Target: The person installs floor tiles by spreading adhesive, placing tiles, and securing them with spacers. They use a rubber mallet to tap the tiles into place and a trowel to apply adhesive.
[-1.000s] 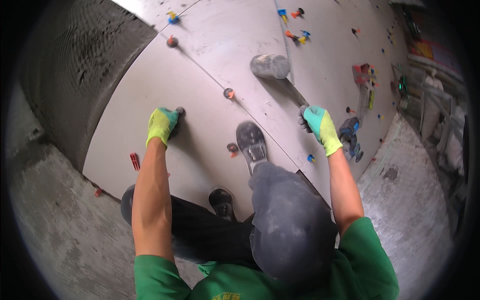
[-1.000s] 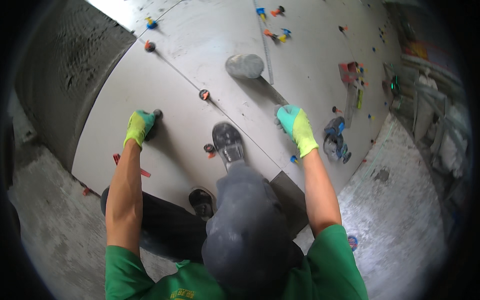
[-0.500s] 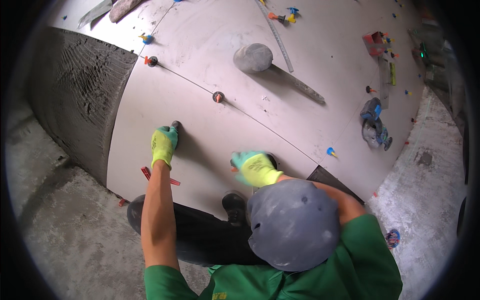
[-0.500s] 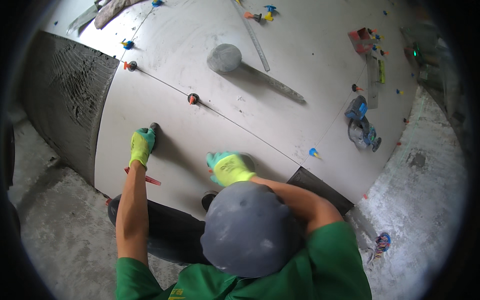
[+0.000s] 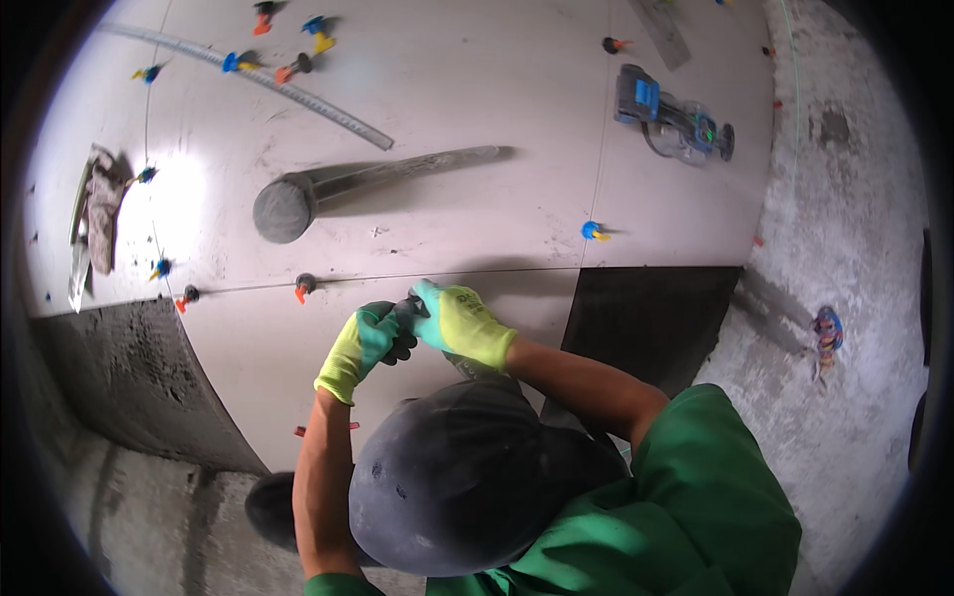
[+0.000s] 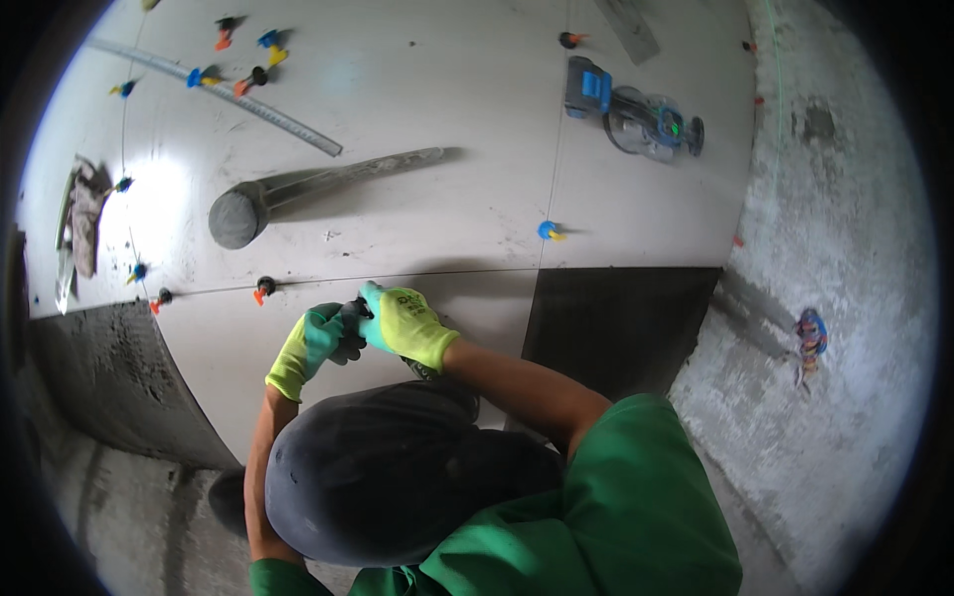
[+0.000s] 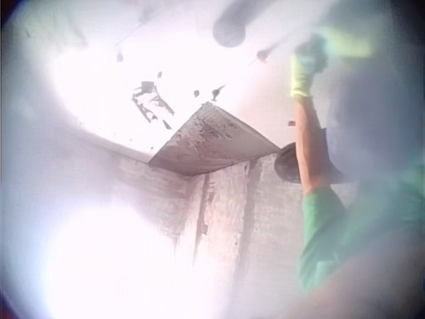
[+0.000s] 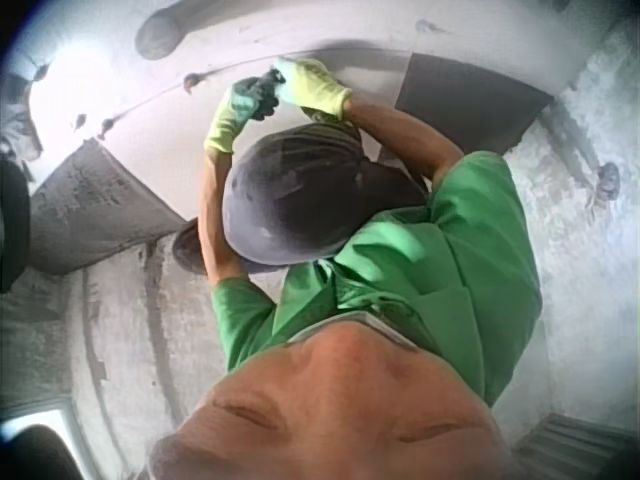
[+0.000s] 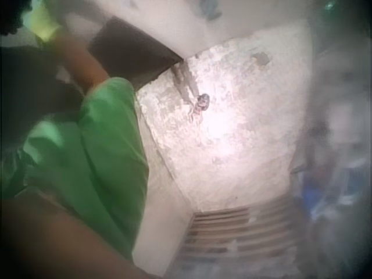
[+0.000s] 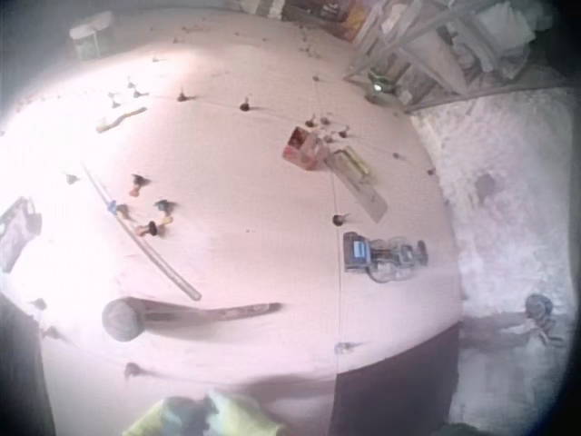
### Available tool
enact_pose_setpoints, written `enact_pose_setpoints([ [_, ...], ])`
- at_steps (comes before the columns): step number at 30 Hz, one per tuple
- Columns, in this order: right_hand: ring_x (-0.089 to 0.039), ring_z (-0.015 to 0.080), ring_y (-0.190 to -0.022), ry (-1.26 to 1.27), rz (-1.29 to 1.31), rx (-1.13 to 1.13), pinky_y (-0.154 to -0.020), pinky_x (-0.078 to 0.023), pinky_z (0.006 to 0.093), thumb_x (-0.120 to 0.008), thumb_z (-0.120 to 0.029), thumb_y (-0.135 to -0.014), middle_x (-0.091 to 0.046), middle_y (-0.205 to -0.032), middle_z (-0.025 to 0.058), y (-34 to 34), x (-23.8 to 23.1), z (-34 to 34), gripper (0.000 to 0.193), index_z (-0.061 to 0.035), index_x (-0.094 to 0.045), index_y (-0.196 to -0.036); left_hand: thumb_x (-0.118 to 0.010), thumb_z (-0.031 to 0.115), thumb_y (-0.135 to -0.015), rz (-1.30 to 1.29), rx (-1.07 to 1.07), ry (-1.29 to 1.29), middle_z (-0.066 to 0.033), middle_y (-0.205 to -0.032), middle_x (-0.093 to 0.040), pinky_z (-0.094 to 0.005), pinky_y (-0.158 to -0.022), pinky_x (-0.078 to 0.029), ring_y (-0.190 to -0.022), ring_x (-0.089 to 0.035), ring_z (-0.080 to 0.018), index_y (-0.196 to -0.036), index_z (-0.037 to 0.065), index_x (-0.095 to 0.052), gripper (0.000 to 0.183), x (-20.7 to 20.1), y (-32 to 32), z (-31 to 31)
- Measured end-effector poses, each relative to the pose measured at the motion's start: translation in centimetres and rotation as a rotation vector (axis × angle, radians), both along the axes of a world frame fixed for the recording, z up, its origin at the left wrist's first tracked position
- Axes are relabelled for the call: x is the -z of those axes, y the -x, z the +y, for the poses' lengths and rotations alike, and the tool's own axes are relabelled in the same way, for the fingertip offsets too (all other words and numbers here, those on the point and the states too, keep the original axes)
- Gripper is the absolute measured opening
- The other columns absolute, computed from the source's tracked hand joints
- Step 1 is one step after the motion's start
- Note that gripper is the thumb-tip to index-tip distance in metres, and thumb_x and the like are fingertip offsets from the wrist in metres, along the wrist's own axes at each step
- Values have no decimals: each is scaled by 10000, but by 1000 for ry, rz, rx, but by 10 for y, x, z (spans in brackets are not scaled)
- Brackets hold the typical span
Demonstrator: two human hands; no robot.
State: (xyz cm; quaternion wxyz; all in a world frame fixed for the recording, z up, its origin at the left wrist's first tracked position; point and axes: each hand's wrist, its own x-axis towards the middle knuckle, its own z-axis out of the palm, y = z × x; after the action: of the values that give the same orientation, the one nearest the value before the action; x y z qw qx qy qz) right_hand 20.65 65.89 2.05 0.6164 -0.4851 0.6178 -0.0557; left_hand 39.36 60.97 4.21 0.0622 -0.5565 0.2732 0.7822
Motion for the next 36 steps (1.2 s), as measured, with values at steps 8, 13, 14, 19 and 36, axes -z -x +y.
enact_pose_setpoints([
  [8,-584,141,-552,-114,-68,1133,-498,-474,324,-719,-260,-942,-633,-686,18,78,31,81,213,-57,-660,-964,-386,5,-819,67,147,292,-97,-711,-681,-274,-536,-491,-585,-637,-147,-964,-18,-675,324,53,12,-16],
  [13,-717,245,-829,-318,644,961,-764,-547,366,-782,-454,-834,-740,-844,186,143,55,115,476,16,-750,-901,-510,154,-992,-1,248,483,-98,-704,-658,-288,-528,-503,-568,-642,-162,-933,-51,-653,256,89,27,-18],
  [14,-720,324,-931,-128,569,926,-828,-544,395,-794,-494,-789,-748,-950,213,153,58,117,533,-7,-760,-1001,-511,168,-993,-25,165,418,-90,-698,-654,-287,-476,-488,-540,-641,-172,-949,-40,-656,258,90,29,-17],
  [19,-507,77,-483,4,526,1623,-438,-413,254,-707,-365,-958,-557,-579,-28,195,57,112,325,-95,-692,-778,-488,278,-1073,-52,102,326,-103,-689,-659,-311,-418,-496,-504,-653,-217,-967,-29,-657,366,88,31,-28],
  [36,-714,345,-900,-59,647,1086,-801,-557,428,-662,-489,-880,-745,-884,145,129,44,98,383,-138,-782,-977,-547,129,-992,40,249,623,38,-751,-564,-243,-570,-445,-624,-512,-78,-984,6,-661,169,114,18,-39],
])
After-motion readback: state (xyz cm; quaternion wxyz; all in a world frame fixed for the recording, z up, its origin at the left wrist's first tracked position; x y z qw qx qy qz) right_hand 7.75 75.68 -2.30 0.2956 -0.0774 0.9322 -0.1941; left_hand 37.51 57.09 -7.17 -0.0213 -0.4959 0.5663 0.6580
